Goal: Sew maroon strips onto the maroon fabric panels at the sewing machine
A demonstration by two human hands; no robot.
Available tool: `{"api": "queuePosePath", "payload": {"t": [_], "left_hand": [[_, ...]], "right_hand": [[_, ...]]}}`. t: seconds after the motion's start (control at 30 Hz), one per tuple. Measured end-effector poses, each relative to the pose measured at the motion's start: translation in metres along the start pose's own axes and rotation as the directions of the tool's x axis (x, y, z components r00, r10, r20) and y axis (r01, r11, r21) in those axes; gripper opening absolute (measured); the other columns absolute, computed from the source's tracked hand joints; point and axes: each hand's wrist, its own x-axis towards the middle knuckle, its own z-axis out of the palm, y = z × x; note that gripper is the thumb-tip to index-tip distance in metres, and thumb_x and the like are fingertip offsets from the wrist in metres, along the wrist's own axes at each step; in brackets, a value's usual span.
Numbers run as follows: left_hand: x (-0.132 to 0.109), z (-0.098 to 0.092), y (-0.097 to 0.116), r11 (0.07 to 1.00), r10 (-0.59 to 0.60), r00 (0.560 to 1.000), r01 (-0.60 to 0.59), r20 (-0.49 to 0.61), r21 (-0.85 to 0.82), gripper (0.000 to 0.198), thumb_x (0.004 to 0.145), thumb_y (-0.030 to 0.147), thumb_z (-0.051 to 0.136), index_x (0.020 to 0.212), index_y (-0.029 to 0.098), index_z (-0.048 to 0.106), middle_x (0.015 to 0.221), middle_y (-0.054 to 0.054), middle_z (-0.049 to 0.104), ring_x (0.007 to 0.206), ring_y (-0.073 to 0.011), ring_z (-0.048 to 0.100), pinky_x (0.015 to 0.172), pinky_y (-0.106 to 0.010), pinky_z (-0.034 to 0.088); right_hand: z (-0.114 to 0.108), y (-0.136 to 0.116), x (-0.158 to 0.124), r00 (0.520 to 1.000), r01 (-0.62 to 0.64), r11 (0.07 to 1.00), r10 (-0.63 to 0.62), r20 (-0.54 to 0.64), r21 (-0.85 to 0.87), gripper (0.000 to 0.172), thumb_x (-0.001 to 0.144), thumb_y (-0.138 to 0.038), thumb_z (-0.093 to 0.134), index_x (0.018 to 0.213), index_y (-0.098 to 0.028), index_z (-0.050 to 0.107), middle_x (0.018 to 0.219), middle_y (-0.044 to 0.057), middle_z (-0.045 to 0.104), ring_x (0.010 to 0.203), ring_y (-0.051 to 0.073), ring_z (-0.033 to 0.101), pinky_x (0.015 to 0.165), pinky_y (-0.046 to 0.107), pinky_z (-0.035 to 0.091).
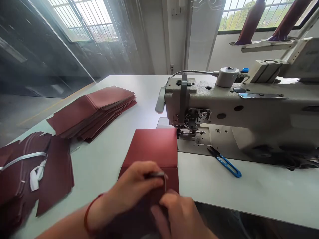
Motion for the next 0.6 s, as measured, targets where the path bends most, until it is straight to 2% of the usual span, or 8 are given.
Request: {"api": "queuePosePath", "payload": {"t": [0.03,0.1,0.13,0.2,0.27,0.37,0.47,0.6], "left_hand": [[0.022,-0.01,0.0,0.998,0.012,1.0,-0.011,-0.006,0.063,0.016,0.08,0.028,0.064,0.073,0.014,0.068,0.067,0.001,0.064,0.064,-0.0119,0.056,0.061,-0.022,0.045],[0.072,-0.027,-0.006,0.953,0.091,0.995,-0.072,-0.051,0.294,0.02,0.082,0.03,0.061,0.071,0.014,0.065,0.065,0.002,0.06,0.062,-0.0112,0.054,0.059,-0.021,0.044],[0.096,-0.032,-0.012,0.89,0.124,0.989,-0.075,-0.082,0.449,0.023,0.083,0.029,0.059,0.067,0.014,0.062,0.063,0.002,0.058,0.061,-0.0112,0.053,0.057,-0.021,0.043],[0.134,-0.035,-0.026,0.816,0.165,0.977,-0.059,-0.134,0.575,0.021,0.084,0.026,0.058,0.067,0.014,0.061,0.064,0.001,0.058,0.063,-0.0129,0.054,0.058,-0.023,0.044],[0.154,-0.032,-0.041,0.759,0.218,0.957,-0.042,-0.192,0.65,0.011,0.082,0.02,0.061,0.073,0.014,0.063,0.075,-0.003,0.061,0.075,-0.0174,0.058,0.067,-0.027,0.047],[0.159,-0.023,-0.058,0.653,0.324,0.919,-0.044,-0.226,0.756,0.005,0.084,0.017,0.06,0.085,0.014,0.064,0.097,-0.01,0.062,0.098,-0.0247,0.056,0.084,-0.036,0.048],[0.15,-0.021,-0.067,0.562,0.359,0.923,-0.098,-0.136,0.822,0.014,0.089,0.017,0.054,0.078,0.016,0.064,0.093,-0.009,0.063,0.096,-0.0245,0.057,0.085,-0.037,0.049],[0.14,-0.025,-0.071,0.5,0.371,0.928,-0.166,-0.037,0.85,0.016,0.091,0.017,0.053,0.083,0.017,0.066,0.095,-0.008,0.067,0.092,-0.0211,0.061,0.081,-0.033,0.052]], "right_hand": [[0.0,0.008,0.022,0.993,0.042,0.998,-0.046,0.109,0.041,0.017,0.096,-0.031,0.045,0.083,-0.024,0.054,0.064,-0.003,0.061,0.048,0.013,0.055,0.046,0.023,0.04],[0.005,0.031,0.069,0.974,-0.102,0.994,0.11,0.196,-0.047,0.008,0.093,-0.023,0.047,0.085,-0.023,0.049,0.072,-0.002,0.064,0.058,0.015,0.059,0.055,0.023,0.041],[0.01,0.044,0.09,0.971,-0.155,0.984,0.168,0.171,-0.089,0.006,0.093,-0.02,0.046,0.087,-0.022,0.049,0.076,0.001,0.065,0.063,0.016,0.06,0.057,0.024,0.04],[0.025,0.068,0.121,0.962,-0.212,0.966,0.233,0.142,-0.148,0.008,0.091,-0.014,0.044,0.086,-0.019,0.048,0.07,0.003,0.063,0.06,0.018,0.059,0.054,0.025,0.036],[0.039,0.086,0.135,0.96,-0.229,0.955,0.254,0.121,-0.19,0.01,0.092,-0.011,0.042,0.088,-0.017,0.048,0.068,0.004,0.062,0.059,0.019,0.059,0.052,0.026,0.034],[0.044,0.099,0.127,0.967,-0.169,0.963,0.203,0.152,-0.21,0.009,0.095,-0.015,0.043,0.09,-0.015,0.05,0.074,0.007,0.065,0.064,0.02,0.061,0.054,0.027,0.038],[0.023,0.106,0.105,0.951,0.017,0.987,0.033,0.308,-0.158,0.01,0.095,-0.02,0.05,0.087,-0.017,0.056,0.08,0.004,0.068,0.067,0.017,0.063,0.059,0.026,0.045],[-0.016,0.12,0.093,0.817,0.339,0.941,-0.281,0.504,-0.024,0.019,0.097,-0.016,0.047,0.102,-0.021,0.066,0.115,0.003,0.068,0.107,0.019,0.063,0.093,0.031,0.048]]}}
